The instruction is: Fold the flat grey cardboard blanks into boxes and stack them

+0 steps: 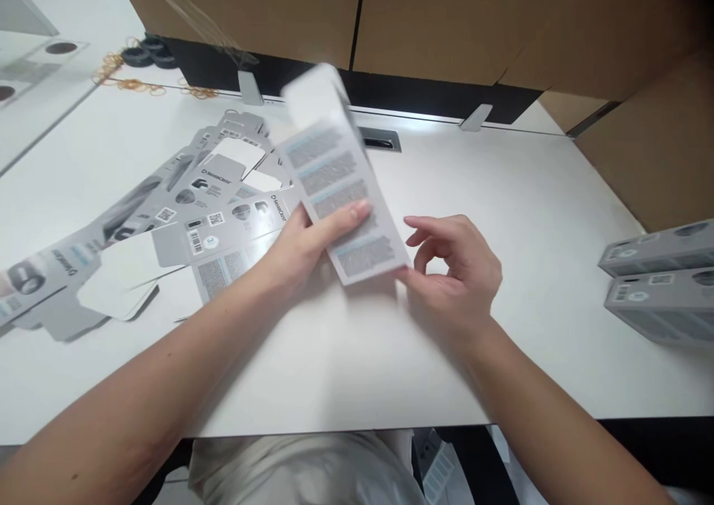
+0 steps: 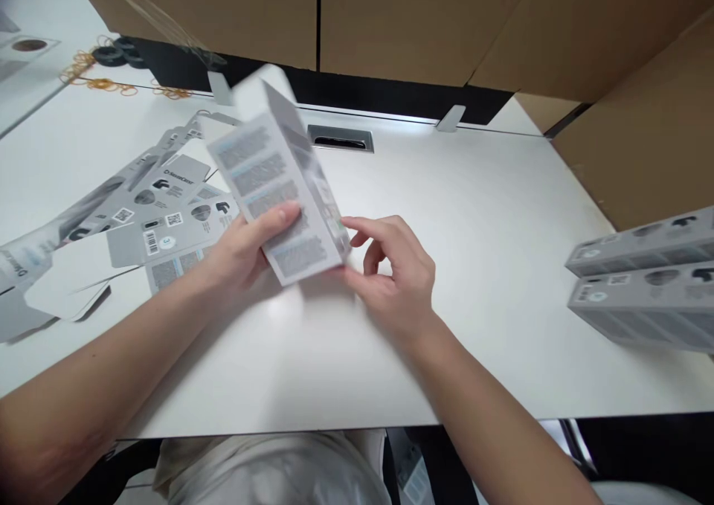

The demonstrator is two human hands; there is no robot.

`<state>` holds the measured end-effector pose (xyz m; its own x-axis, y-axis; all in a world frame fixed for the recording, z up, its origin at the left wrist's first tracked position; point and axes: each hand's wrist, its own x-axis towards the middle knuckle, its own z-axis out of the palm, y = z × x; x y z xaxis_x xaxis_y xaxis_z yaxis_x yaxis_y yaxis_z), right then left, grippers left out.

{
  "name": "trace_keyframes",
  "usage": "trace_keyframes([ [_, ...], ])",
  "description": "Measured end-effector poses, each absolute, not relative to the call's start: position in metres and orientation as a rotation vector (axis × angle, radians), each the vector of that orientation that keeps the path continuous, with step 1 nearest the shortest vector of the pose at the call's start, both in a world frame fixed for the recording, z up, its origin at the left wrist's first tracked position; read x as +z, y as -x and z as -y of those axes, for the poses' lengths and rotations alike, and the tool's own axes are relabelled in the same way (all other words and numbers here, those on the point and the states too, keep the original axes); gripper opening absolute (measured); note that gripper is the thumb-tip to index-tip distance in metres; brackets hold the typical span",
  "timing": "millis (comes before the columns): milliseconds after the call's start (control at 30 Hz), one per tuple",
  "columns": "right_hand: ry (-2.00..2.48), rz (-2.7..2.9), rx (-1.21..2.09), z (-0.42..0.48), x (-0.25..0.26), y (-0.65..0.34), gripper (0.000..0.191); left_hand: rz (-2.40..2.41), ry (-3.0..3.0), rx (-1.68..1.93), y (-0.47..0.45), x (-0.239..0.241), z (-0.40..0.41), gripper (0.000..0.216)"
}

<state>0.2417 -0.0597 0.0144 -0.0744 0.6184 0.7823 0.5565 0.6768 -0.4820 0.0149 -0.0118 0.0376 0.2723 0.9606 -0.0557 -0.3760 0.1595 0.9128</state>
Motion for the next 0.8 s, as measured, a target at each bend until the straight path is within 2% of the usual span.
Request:
trace_keyframes([
  [67,0.923,1.782,0.114,0.059,0.015,-0.245,0.041,-0.692,-1.04,1.02,-0.015,0.039,0.013,0.063],
  [167,0.999,1.817,0.268,0.06,0.016,-0.251,0.07,-0.729,-1.135,1.106,-0.011,0.04,0.011,0.065],
  [233,1.075,1.785,0.482,0.061,0.018,-0.253,0.094,-0.827,-1.235,1.105,-0.007,0.038,0.01,0.076],
  [300,1.136,1.711,0.691,0.062,0.021,-0.255,0.104,-0.897,-1.36,1.037,-0.003,0.035,0.01,0.091],
  [367,1.199,1.646,0.785,0.061,0.025,-0.255,0.098,-0.868,-1.509,0.952,-0.001,0.033,0.013,0.098],
  [500,1.223,1.617,0.759,0.055,0.037,-0.259,0.083,-0.747,-1.657,0.748,0.0,0.034,0.019,0.097],
  [633,1.291,1.684,0.731,0.065,0.043,-0.282,0.064,-0.663,-1.743,0.705,0.003,0.032,0.015,0.118],
  [700,1.303,1.719,0.615,0.082,0.047,-0.3,0.046,-0.697,-1.811,0.677,0.006,0.027,0.011,0.124],
  [800,1.126,1.851,0.285,0.115,0.064,-0.319,0.031,-0.805,-1.824,0.616,0.009,0.019,0.007,0.114],
])
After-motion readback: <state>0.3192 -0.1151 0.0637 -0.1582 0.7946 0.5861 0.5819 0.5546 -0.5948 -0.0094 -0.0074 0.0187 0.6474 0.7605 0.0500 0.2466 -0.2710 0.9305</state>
